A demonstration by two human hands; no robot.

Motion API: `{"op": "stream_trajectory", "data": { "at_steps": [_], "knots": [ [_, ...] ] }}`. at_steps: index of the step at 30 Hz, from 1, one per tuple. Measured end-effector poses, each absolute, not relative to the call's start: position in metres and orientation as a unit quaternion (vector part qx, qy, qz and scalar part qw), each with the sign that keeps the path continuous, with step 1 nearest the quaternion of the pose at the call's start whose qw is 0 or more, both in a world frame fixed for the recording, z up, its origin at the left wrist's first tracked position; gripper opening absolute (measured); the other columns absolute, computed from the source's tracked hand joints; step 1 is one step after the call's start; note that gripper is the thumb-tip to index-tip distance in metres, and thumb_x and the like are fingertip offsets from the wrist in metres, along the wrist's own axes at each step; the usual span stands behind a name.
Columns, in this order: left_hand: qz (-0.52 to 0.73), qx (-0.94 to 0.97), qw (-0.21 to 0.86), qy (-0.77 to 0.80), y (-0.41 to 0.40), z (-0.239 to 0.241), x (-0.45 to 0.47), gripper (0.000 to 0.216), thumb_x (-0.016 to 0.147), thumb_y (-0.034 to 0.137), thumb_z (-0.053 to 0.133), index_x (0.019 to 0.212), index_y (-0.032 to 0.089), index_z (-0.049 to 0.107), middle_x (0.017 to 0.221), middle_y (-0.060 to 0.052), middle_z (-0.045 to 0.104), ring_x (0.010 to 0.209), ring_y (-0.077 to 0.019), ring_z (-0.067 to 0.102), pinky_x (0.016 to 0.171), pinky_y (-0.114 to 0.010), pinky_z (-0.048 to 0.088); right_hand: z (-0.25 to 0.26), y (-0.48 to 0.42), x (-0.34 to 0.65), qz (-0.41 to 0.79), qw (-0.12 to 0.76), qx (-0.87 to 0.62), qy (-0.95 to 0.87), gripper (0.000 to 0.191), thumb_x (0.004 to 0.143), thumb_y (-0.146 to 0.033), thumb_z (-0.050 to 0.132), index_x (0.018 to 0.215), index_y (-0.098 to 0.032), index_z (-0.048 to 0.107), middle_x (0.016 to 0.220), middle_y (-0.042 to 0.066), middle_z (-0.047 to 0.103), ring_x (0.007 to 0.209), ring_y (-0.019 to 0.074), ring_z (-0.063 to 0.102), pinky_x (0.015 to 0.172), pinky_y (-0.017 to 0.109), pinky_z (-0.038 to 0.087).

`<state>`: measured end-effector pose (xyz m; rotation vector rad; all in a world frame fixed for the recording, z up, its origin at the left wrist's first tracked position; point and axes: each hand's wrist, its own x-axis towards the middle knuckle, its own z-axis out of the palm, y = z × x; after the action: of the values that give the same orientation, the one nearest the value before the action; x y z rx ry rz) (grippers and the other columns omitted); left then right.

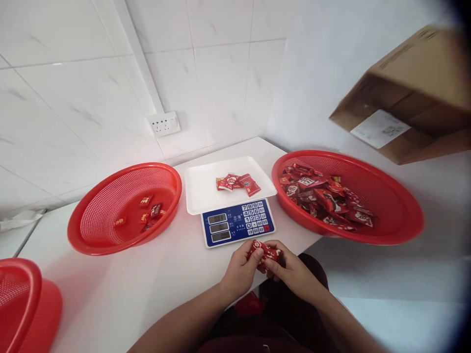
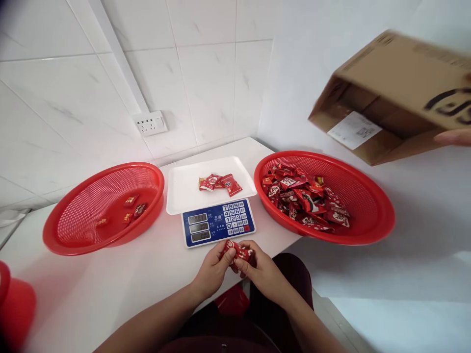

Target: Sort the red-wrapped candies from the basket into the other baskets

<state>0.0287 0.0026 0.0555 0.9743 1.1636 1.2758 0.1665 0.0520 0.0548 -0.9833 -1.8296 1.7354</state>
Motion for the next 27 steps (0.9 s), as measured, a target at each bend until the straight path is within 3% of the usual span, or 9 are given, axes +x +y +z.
{"op": "stream_trajectory", "data": {
  "at_steps": [3, 8, 15, 21, 24, 27],
  "knots": [
    [0.542, 0.442, 0.513, 0.498, -0.002, 0.063, 0.028, 0.029, 0.085, 0.043, 0.048, 0.080, 0.016, 0.055, 0.066, 0.001, 0.052, 0.060, -0.0116, 0.051, 0.061, -0.024, 0.043, 0.055, 0.049, 0.165, 0.648, 0.240, -0.330, -0.644, 0.028, 0.083, -0.049, 0.050, 0.082, -0.021, 0.047, 0.069, -0.002, 0.056, 0.055, 0.0117, 0.052, 0.051, 0.025, 0.041],
    [0.509, 0.481, 0.501, 0.508, -0.004, 0.078, 0.023, 0.021, 0.086, 0.035, 0.048, 0.083, 0.016, 0.058, 0.072, -0.001, 0.058, 0.067, -0.0137, 0.055, 0.065, -0.025, 0.044, 0.065, 0.050, 0.163, 0.640, 0.259, -0.331, -0.644, 0.034, 0.079, -0.053, 0.054, 0.073, -0.021, 0.046, 0.065, -0.003, 0.052, 0.051, 0.0099, 0.047, 0.050, 0.024, 0.040],
    [0.487, 0.570, 0.298, 0.591, 0.022, 0.110, -0.022, 0.016, 0.084, 0.030, 0.050, 0.087, 0.019, 0.061, 0.083, -0.002, 0.065, 0.078, -0.0166, 0.058, 0.071, -0.026, 0.044, 0.060, 0.058, 0.161, 0.654, 0.259, -0.332, -0.629, 0.041, 0.080, -0.056, 0.049, 0.103, -0.022, 0.050, 0.072, -0.001, 0.056, 0.056, 0.0126, 0.054, 0.049, 0.025, 0.041],
    [0.412, 0.578, 0.143, 0.690, 0.070, 0.127, -0.068, 0.018, 0.086, 0.030, 0.045, 0.093, 0.019, 0.057, 0.078, -0.001, 0.064, 0.072, -0.0155, 0.059, 0.065, -0.025, 0.045, 0.047, 0.059, 0.161, 0.645, 0.244, -0.364, -0.625, 0.045, 0.077, -0.056, 0.053, 0.104, -0.021, 0.050, 0.071, -0.001, 0.055, 0.059, 0.0136, 0.054, 0.050, 0.026, 0.042],
    [0.369, 0.592, 0.103, 0.709, 0.088, 0.124, -0.075, 0.028, 0.080, 0.025, 0.054, 0.107, 0.019, 0.054, 0.098, -0.007, 0.064, 0.093, -0.0226, 0.057, 0.081, -0.035, 0.044, 0.044, 0.058, 0.163, 0.642, 0.231, -0.367, -0.633, 0.045, 0.077, -0.056, 0.052, 0.104, -0.021, 0.049, 0.072, -0.001, 0.054, 0.062, 0.0144, 0.053, 0.051, 0.027, 0.043],
    [0.321, 0.642, 0.039, 0.696, 0.100, 0.120, -0.073, 0.053, 0.077, 0.029, 0.059, 0.127, 0.018, 0.042, 0.132, -0.013, 0.045, 0.125, -0.0292, 0.034, 0.101, -0.043, 0.029, 0.042, 0.058, 0.168, 0.638, 0.223, -0.370, -0.638, 0.043, 0.078, -0.055, 0.051, 0.104, -0.021, 0.048, 0.073, 0.000, 0.053, 0.064, 0.0149, 0.053, 0.053, 0.028, 0.044]
  ]
}}
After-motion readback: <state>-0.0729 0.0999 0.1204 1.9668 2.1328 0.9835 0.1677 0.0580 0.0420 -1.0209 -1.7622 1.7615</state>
